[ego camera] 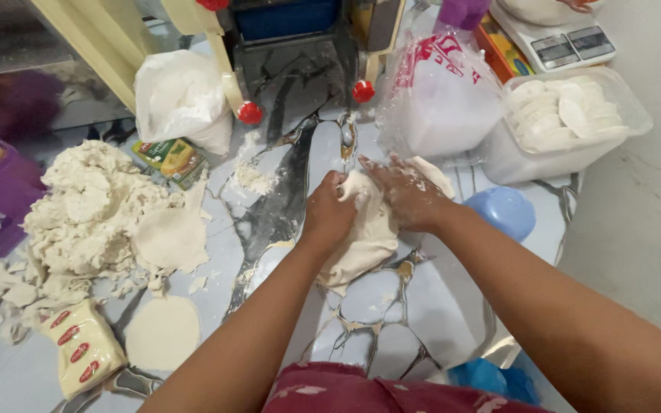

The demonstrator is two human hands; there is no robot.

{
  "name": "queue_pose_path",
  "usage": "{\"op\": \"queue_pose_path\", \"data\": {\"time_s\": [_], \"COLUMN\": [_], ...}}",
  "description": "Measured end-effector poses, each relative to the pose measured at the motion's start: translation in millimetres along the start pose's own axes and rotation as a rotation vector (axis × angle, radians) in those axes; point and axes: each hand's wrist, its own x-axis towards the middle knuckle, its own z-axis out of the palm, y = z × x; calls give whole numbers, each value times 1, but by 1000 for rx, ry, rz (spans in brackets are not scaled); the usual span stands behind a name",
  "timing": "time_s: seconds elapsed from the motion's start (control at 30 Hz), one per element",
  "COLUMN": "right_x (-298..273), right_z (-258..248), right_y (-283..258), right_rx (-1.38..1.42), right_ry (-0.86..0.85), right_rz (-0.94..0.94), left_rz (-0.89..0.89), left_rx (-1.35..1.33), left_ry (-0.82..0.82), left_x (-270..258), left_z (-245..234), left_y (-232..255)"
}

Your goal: The person kneads dough on a floured countertop, then feeds it through a pasta machine multiple times to flatten it into sheets. They fold and re-feed the dough, occasionally dusting with flour, and place finished sheets into a container.

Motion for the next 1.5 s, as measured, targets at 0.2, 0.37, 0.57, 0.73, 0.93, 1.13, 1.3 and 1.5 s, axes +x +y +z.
{"op": "queue_pose_path", "data": {"time_s": [0.2, 0.37, 0.57, 0.73, 0.93, 1.13, 1.3, 1.5], "right_x": [-2, -5, 3, -28, -15, 29, 0, 2], "right_z": [-5, 2, 27, 65, 54, 28, 47, 54], "right_y": [-18, -25, -50, -104, -136, -114, -97, -109], "right_rx": [32, 93, 942, -313, -132, 1028, 258, -69], "right_ry": [-221, -79, -28, 397, 43, 261, 409, -116], "right_rz": [356, 486, 637, -213, -86, 508, 331, 262], "left_rz": [-325, -93, -370, -226, 39, 131, 110, 33], "left_rx": [-670, -823, 258, 574, 582, 825, 736, 499], "left_ry": [274, 588, 657, 657, 217, 125, 119, 288], "left_x": [4, 12, -33, -57, -21, 37, 71, 77], "left_z": [-50, -152, -249, -246, -170, -127, -112, -131], "left_y": [5, 6, -17, -58, -69, -81, -95, -85]}}
